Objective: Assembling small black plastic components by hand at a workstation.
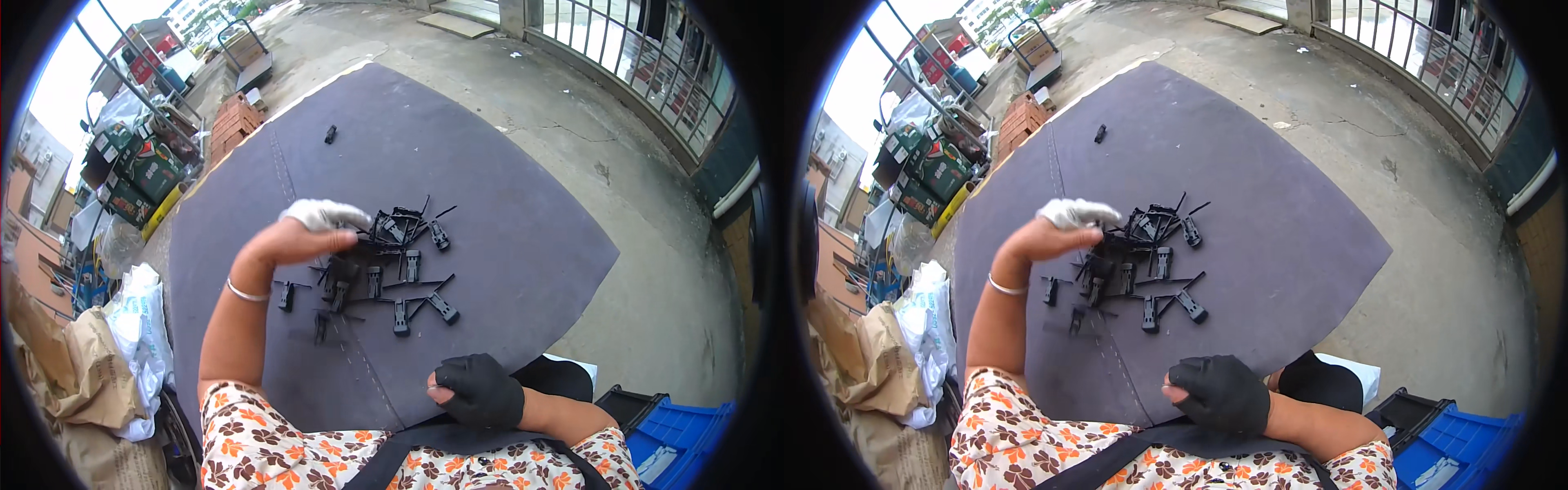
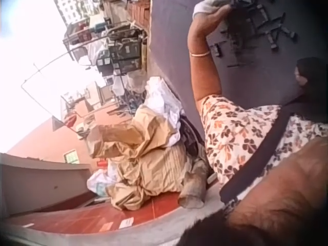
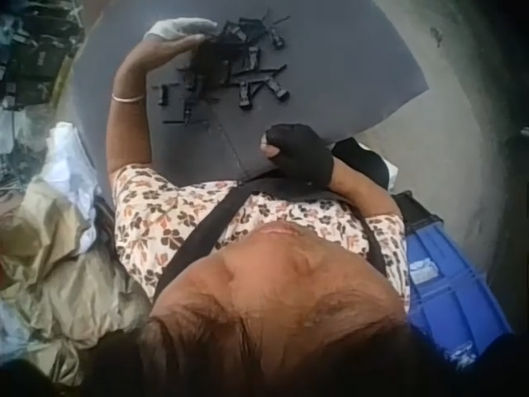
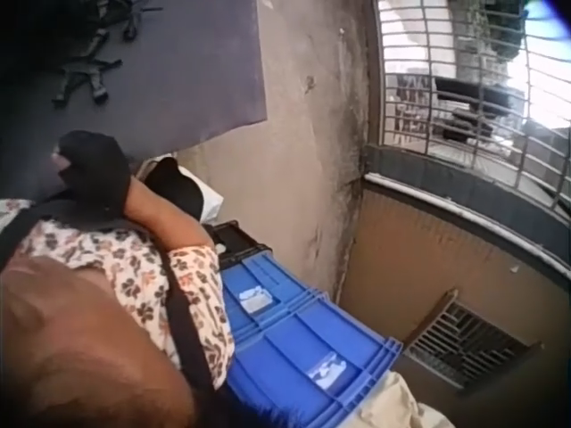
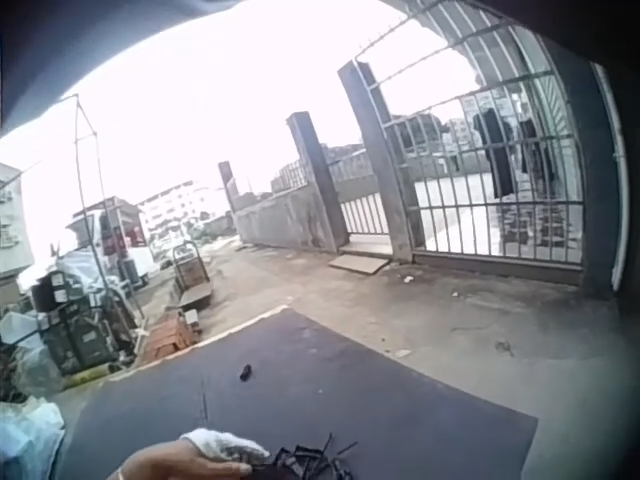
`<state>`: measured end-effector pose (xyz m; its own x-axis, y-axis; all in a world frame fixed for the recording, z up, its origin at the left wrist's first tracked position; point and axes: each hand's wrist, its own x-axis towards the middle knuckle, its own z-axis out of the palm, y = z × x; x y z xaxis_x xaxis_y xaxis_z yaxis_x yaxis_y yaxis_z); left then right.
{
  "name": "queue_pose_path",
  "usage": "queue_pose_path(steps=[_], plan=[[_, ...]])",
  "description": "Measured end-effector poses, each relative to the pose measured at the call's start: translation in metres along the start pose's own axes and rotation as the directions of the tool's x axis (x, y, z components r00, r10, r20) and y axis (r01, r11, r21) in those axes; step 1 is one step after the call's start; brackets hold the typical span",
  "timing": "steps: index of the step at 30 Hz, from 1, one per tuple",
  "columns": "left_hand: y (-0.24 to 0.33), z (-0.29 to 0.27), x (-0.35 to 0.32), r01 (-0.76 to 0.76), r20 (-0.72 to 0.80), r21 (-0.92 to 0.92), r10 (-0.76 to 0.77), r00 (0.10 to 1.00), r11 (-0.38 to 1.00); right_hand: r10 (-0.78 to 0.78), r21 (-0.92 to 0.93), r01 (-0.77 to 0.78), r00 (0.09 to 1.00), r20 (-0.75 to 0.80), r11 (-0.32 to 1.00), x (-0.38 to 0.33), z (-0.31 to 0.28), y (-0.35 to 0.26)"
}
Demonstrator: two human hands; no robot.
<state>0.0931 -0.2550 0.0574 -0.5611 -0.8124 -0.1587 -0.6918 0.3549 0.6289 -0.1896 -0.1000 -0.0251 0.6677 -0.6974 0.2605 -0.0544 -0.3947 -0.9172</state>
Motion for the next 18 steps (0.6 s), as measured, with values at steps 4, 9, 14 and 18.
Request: queue_pose_path(steps=[4, 9, 14, 18], plan=[[-0.046, -0.042, 0.065, 0.389, -0.343, 0.023, -0.358, 0.868, 0.921, 0.011, 0.037, -0.013, 0.999, 0.053, 0.999, 0.004, -0.006, -0.007], [-0.166, -0.056, 0.146, 0.719, -0.666, 0.342, -0.384, 0.640, 0.606, 0.042, 0.080, -0.053, 0.991, 0.130, 0.995, 0.009, -0.009, -0.016], [-0.152, -0.023, 0.162, 0.505, -0.545, 0.412, -0.238, 0.804, 0.759, 0.045, 0.126, -0.060, 0.992, 0.114, 0.990, 0.006, -0.012, -0.015], [-0.100, 0.010, 0.102, 0.185, -0.358, 0.345, -0.053, 0.932, 0.920, -0.018, 0.011, 0.017, 0.999, 0.045, 1.000, 0.005, -0.002, -0.008]])
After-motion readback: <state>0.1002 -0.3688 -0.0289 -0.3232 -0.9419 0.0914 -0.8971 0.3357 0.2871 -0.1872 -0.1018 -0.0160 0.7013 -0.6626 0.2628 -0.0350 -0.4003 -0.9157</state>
